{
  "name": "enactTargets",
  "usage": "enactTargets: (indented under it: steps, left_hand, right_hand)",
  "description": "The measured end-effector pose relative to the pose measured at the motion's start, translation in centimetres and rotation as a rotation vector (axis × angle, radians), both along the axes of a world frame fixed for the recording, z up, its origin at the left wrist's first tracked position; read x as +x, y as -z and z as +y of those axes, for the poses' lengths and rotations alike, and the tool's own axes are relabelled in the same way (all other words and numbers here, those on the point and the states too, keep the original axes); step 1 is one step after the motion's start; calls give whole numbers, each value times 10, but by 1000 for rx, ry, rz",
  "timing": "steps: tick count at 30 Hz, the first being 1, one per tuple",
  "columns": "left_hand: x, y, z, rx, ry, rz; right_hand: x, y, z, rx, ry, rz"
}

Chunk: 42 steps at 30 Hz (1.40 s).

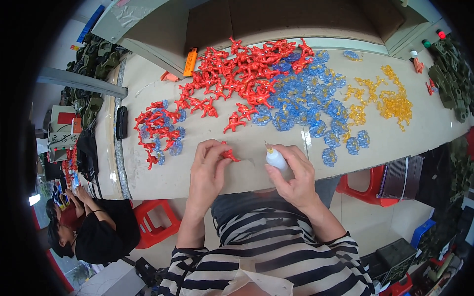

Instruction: The person assembles small red, blue, and yellow plastic toy components by hand, applying glue from a bottle to join the parts together.

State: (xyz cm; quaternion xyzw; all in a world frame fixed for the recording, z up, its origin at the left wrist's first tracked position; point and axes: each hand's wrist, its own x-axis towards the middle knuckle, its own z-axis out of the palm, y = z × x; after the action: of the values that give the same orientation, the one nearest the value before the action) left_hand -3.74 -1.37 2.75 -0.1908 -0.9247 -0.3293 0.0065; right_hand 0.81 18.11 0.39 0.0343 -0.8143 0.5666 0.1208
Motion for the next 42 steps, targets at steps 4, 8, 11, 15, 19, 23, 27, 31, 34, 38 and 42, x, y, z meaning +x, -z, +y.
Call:
enactTargets:
  steps: [4, 8, 11, 15, 19, 23, 27, 31, 34, 38, 42]
  left_hand:
    - [14, 13, 8, 997, -54, -555]
    - [34, 30, 21, 1208, -81, -567]
    - [40, 14, 27, 1292, -43, -682]
    - [42, 20, 20, 1502, -11, -809]
    - [39, 18, 15, 1362, -179, -820]
    - [35, 6, 22, 1323, -196, -998]
    - [39, 10, 24, 1407, -259, -1049]
    - [41, 17, 15, 1502, -34, -1101]
    - [41, 17, 11, 1673, -59, -1264]
    - [40, 19, 9, 1771, -53, -1367]
    - [41, 19, 9, 1770, -86, -1361]
  right_hand:
    - [6, -4, -10, -263, 72, -125]
    - [6, -13, -24, -467, 61, -202]
    - [2, -7, -23, -232, 49, -91]
    - [4, -9, -15, -108, -27, 15]
    - [9, -18, -10, -90, -49, -5]
    - [17, -17, -13, -176, -33, -99]
    - [9, -21, -18, -64, -53, -3]
    - [15, -26, -18, -56, -49, -16]
    - [22, -26, -9, -74, 67, 46]
    - [21, -34, 4, -28, 44, 136]
    - [24, -39, 8, 65, 16, 141]
